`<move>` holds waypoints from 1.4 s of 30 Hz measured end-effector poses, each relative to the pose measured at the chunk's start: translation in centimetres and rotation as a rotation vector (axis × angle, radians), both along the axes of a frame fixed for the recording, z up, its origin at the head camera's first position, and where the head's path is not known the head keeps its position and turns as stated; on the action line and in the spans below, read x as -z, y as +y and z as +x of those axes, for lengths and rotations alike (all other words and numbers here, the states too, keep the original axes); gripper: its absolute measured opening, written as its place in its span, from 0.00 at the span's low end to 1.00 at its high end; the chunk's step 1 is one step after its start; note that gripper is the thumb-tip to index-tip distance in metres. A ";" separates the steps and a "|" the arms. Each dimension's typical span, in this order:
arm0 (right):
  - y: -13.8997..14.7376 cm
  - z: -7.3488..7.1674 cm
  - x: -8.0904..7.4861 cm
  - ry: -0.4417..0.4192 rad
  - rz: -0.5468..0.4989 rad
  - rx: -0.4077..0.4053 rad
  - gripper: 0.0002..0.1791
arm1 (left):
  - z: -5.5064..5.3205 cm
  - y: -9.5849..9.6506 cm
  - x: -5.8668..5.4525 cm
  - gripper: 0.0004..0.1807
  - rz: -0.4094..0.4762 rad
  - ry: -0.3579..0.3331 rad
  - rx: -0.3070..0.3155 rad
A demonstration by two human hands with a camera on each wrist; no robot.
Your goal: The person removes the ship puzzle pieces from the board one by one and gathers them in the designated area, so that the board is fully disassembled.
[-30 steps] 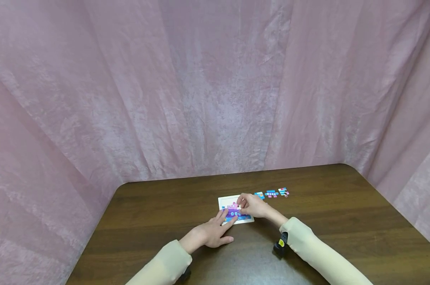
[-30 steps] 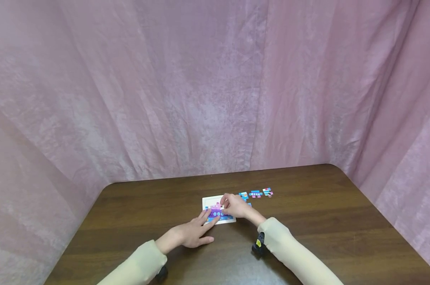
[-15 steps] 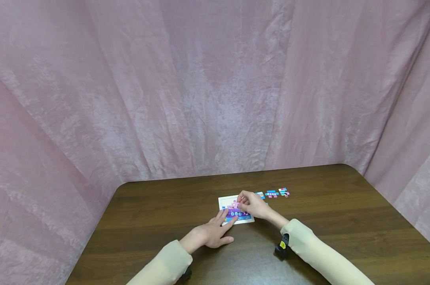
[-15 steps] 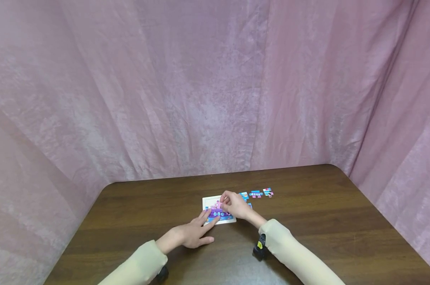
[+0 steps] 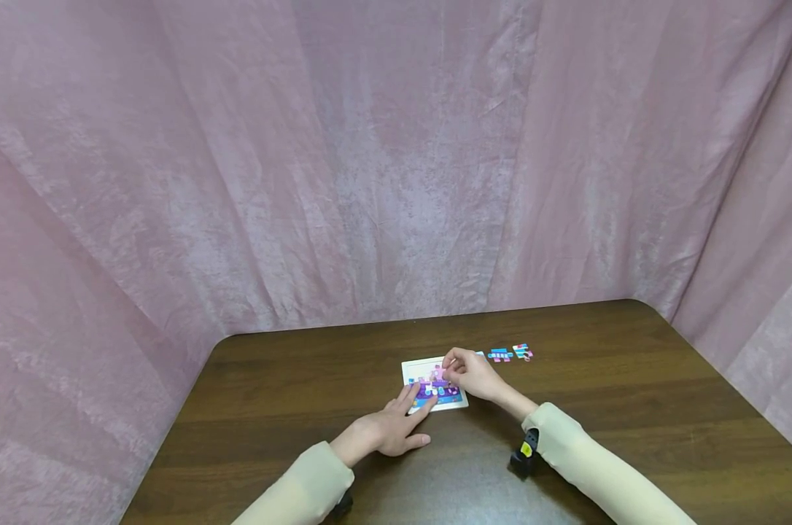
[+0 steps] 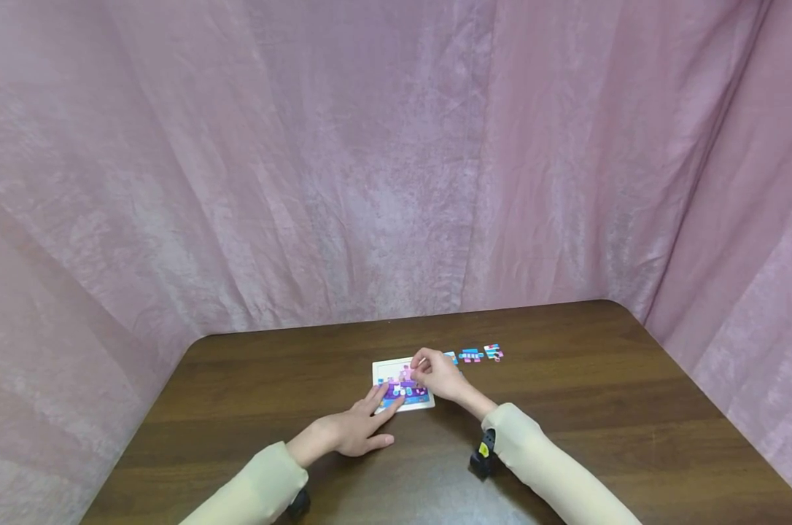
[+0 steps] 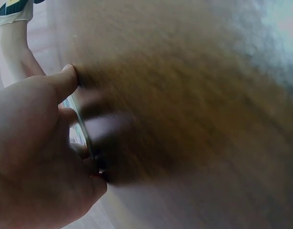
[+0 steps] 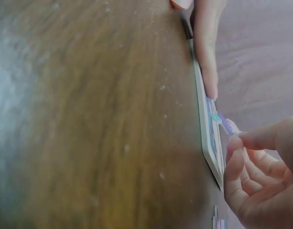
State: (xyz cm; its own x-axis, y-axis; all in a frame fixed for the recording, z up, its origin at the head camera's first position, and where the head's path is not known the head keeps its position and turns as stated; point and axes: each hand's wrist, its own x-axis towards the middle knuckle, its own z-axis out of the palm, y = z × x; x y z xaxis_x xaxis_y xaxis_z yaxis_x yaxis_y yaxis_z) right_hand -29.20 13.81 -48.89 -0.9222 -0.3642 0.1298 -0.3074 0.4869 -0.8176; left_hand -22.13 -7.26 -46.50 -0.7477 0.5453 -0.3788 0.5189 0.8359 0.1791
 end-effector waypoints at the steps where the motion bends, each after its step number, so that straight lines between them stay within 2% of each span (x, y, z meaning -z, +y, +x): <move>1: 0.2 0.0 0.0 -0.013 -0.002 0.004 0.04 | 0.0 0.0 0.1 0.36 -0.001 0.002 0.002; 6: 1.1 0.1 -0.2 -0.078 -0.039 0.011 0.04 | -0.4 -0.1 0.8 0.37 0.003 0.013 0.020; 11: 2.1 0.1 -0.3 -0.107 -0.077 0.043 0.06 | -0.7 -0.4 1.7 0.37 0.031 0.018 0.025; 20: 3.8 0.1 -0.4 -0.146 -0.077 0.096 0.05 | -0.1 -0.1 0.3 0.36 -0.004 0.025 0.023; 23: 4.2 0.3 -0.6 -0.142 -0.082 0.091 0.06 | 0.0 0.0 0.2 0.36 -0.013 0.047 0.027; 25: 4.2 1.0 -1.5 -0.143 -0.086 0.084 0.07 | 0.0 -0.1 0.3 0.36 -0.020 0.058 0.030; 30: 5.0 1.0 -1.2 -0.140 -0.099 0.080 0.07 | 0.0 -0.1 0.3 0.36 -0.021 0.066 0.034; 32: 5.5 0.4 -0.2 -0.139 -0.104 0.085 0.07 | 0.0 -0.1 0.3 0.36 -0.017 0.064 0.033; 42: 6.3 0.6 -0.5 -0.151 -0.101 0.113 0.08 | 0.1 -0.2 0.6 0.36 -0.013 0.059 0.033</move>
State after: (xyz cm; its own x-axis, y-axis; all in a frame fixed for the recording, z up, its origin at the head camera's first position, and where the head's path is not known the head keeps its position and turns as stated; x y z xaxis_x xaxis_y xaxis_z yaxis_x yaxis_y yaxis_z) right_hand -28.57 20.10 -48.39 -0.9682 -0.2495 0.0177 -0.1259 0.4248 -0.8965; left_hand -22.07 -7.44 -47.08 -0.7508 0.5653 -0.3415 0.5556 0.8202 0.1363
